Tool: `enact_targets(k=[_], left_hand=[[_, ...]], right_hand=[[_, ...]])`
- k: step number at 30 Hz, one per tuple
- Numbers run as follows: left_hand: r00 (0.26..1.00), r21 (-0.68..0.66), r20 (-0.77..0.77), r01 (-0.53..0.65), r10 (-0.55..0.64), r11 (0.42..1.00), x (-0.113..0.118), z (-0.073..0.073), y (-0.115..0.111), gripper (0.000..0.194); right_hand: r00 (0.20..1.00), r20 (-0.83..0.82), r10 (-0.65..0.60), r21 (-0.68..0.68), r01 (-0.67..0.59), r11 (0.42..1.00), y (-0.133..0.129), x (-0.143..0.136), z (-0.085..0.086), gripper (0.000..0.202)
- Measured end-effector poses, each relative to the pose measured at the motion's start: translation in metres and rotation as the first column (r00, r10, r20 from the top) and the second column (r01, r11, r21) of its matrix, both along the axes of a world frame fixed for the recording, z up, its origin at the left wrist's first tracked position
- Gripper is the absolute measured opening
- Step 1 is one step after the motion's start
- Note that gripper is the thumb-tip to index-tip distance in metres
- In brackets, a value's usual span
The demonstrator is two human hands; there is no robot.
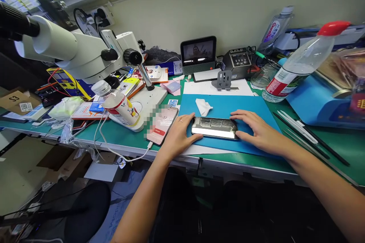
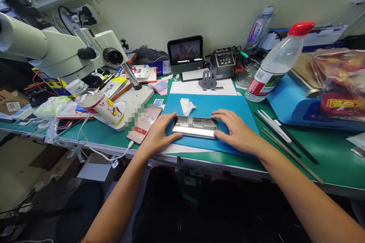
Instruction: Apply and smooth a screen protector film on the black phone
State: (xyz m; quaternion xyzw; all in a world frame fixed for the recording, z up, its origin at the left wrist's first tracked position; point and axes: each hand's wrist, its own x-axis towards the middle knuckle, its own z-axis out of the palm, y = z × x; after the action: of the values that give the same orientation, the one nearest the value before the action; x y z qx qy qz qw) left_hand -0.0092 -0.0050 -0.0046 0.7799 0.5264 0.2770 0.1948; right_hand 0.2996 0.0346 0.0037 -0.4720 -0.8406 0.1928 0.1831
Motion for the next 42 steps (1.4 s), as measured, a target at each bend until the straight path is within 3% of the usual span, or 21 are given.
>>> enact_targets(k=[3,6,8,10,13,15,17,21,25,27,33,42], left_hand=[[1.000,0.012,-0.028,-0.001,0.002,1.000,0.001,0.009,0.000,0.062],[0.990,0.094,-0.137,-0.015,0.028,0.995,0.011,0.028,0.011,0.047],[0.970,0.131,-0.238,-0.012,0.043,0.991,0.023,0.042,0.029,0.035],[0.930,0.065,-0.366,-0.015,0.038,0.998,0.037,0.051,0.053,0.030],[0.907,0.018,-0.420,-0.015,0.021,1.000,0.048,0.059,0.084,0.017],[0.900,0.022,-0.434,-0.015,0.023,1.000,0.044,0.061,0.091,0.012],[0.897,0.053,-0.440,-0.016,0.038,0.998,0.031,0.062,0.086,0.014],[0.892,0.100,-0.451,0.029,0.019,0.995,0.000,0.062,0.054,0.016],[0.881,0.052,-0.448,0.197,-0.153,0.979,-0.012,0.051,0.030,0.010],[0.881,0.052,-0.439,0.223,-0.178,0.973,-0.010,0.045,0.027,0.010],[0.872,0.039,-0.435,0.265,-0.222,0.963,0.019,0.044,0.033,0.010],[0.825,-0.012,-0.455,0.369,-0.334,0.929,0.107,0.045,0.047,0.016]], right_hand=[[0.999,-0.049,-0.025,-0.024,0.024,0.999,0.000,0.001,0.001,0.055],[0.987,-0.142,-0.079,-0.059,0.072,0.996,0.000,0.002,0.001,0.059],[0.978,-0.182,-0.102,-0.061,0.092,0.994,0.001,0.003,0.000,0.060],[0.974,-0.202,-0.099,-0.044,0.092,0.995,0.000,0.004,-0.001,0.063],[0.971,-0.222,-0.087,-0.025,0.083,0.996,0.000,0.005,-0.002,0.067],[0.971,-0.224,-0.079,-0.025,0.075,0.997,-0.001,0.007,-0.003,0.068],[0.974,-0.219,-0.061,-0.024,0.057,0.998,-0.002,0.007,-0.005,0.069],[0.973,-0.227,-0.035,-0.022,0.030,0.999,-0.003,0.005,-0.006,0.076],[0.975,-0.223,-0.024,-0.050,0.013,0.999,-0.005,0.002,-0.003,0.083],[0.974,-0.225,-0.026,-0.053,0.015,0.998,-0.006,0.001,-0.001,0.088],[0.971,-0.236,-0.036,-0.064,0.021,0.998,-0.006,0.001,0.000,0.093],[0.968,-0.247,-0.039,-0.032,0.032,0.999,-0.005,0.003,-0.006,0.093]])
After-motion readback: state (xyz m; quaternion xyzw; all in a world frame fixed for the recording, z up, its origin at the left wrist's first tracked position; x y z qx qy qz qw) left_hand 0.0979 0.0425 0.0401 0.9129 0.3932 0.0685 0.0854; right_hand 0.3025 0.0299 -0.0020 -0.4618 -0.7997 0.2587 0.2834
